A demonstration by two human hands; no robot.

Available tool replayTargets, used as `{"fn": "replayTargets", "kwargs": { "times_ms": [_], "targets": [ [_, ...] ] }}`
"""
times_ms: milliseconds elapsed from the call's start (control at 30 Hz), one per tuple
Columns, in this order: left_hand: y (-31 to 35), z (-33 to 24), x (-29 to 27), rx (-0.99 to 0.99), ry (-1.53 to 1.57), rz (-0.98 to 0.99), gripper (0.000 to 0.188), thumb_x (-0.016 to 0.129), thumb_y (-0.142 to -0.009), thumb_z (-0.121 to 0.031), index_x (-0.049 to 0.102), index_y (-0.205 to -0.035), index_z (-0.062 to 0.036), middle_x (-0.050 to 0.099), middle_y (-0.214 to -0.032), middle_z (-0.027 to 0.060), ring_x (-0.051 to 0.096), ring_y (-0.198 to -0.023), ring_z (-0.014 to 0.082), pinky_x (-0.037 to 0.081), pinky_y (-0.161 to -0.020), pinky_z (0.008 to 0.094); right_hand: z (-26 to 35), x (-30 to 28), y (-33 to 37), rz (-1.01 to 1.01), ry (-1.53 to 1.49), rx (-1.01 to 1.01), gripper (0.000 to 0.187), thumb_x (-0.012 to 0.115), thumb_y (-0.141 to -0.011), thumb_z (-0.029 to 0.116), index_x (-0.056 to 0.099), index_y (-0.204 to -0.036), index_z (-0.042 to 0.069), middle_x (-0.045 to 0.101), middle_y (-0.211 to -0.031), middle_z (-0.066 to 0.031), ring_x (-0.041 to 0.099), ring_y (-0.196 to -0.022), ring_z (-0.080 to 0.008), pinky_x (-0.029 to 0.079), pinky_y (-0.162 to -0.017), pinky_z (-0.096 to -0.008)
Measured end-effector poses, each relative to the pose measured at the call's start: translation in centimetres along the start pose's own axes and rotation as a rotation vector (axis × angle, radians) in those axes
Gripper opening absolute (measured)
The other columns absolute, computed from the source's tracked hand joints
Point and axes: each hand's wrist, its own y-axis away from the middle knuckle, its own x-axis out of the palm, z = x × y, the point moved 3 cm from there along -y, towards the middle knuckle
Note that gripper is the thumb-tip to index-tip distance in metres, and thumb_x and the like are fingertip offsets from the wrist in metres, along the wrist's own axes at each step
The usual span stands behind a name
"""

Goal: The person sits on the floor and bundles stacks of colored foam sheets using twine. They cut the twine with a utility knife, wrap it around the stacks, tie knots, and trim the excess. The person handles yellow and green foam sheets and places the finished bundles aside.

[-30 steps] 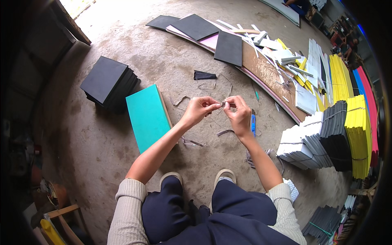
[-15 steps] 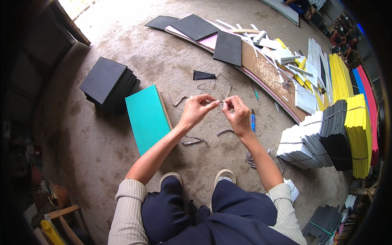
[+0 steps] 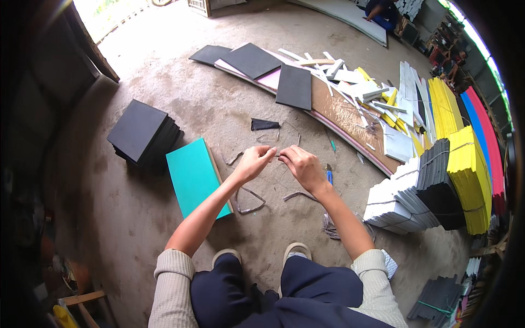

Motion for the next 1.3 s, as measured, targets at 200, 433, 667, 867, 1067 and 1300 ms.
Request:
{"fn": "replayTargets", "kwargs": {
  "times_ms": [200, 433, 667, 867, 1067, 1300],
  "targets": [
    [-4.5, -5.8, -3.6, 0.069, -0.206, -0.339, 0.034, 0.061, -0.074, -0.028, 0.05, -0.06, 0.0004, 0.044, -0.049, 0.0035, 0.039, -0.05, 0.0055, 0.034, -0.044, 0.0293, 1.1, -2.8, -6.2, 0.019, 0.08, 0.168, 0.018, 0.052, -0.08, 0.02, 0.055, -0.088, 0.004, 0.055, -0.082, -0.0107, 0.058, -0.074, -0.0308, 0.048, -0.065, -0.0398],
    [-7.1, -7.8, -2.8, 0.095, -0.384, -0.489, 0.018, 0.059, -0.062, -0.021, 0.063, -0.067, -0.0042, 0.059, -0.065, 0.0179, 0.06, -0.063, 0.0329, 0.047, -0.059, 0.0389, -0.7, -1.7, -6.6, -0.116, -0.043, 0.342, 0.023, 0.049, -0.079, 0.021, 0.055, -0.073, 0.0, 0.059, -0.078, -0.0185, 0.057, -0.074, -0.0357, 0.045, -0.066, -0.0435],
    [-7.0, -5.6, -1.9, 0.016, -0.345, -0.49, 0.013, 0.055, -0.061, -0.014, 0.064, -0.067, -0.0059, 0.059, -0.068, 0.0191, 0.059, -0.067, 0.0349, 0.048, -0.061, 0.0402, 0.3, -0.3, -4.8, -0.099, -0.069, 0.418, 0.025, 0.049, -0.079, 0.023, 0.057, -0.073, 0.0, 0.059, -0.076, -0.0214, 0.059, -0.072, -0.0365, 0.047, -0.065, -0.0433],
    [-6.6, -5.6, -0.5, 0.095, -0.377, -0.524, 0.012, 0.055, -0.061, -0.013, 0.062, -0.065, -0.0039, 0.058, -0.068, 0.0197, 0.059, -0.067, 0.0357, 0.046, -0.06, 0.0417, 0.3, -0.5, -3.1, -0.149, -0.126, 0.448, 0.025, 0.049, -0.079, 0.022, 0.055, -0.07, -0.001, 0.056, -0.071, -0.0232, 0.056, -0.068, -0.0395, 0.045, -0.061, -0.0442],
    [-5.8, -6.8, -2.6, 0.279, -0.224, -0.327, 0.032, 0.057, -0.079, -0.024, 0.054, -0.061, 0.0022, 0.048, -0.052, 0.0116, 0.045, -0.048, 0.0128, 0.037, -0.048, 0.0293, -0.9, -3.7, -3.6, -0.122, -0.35, 0.434, 0.028, 0.051, -0.083, 0.023, 0.051, -0.066, 0.0, 0.052, -0.057, -0.0151, 0.054, -0.051, -0.0205, 0.043, -0.05, -0.0318],
    [-3.6, -8.1, -3.3, 0.259, 0.089, -0.015, 0.026, 0.054, -0.087, -0.024, 0.059, -0.094, 0.0005, 0.054, -0.071, 0.0005, 0.051, -0.065, 0.0068, 0.043, -0.059, 0.0228, -6.8, -7.4, -3.6, -0.535, -1.292, 0.632, 0.034, 0.058, -0.083, 0.035, 0.054, -0.095, 0.003, 0.056, -0.079, -0.0022, 0.055, -0.061, -0.0104, 0.045, -0.055, -0.0249]
  ]
}}
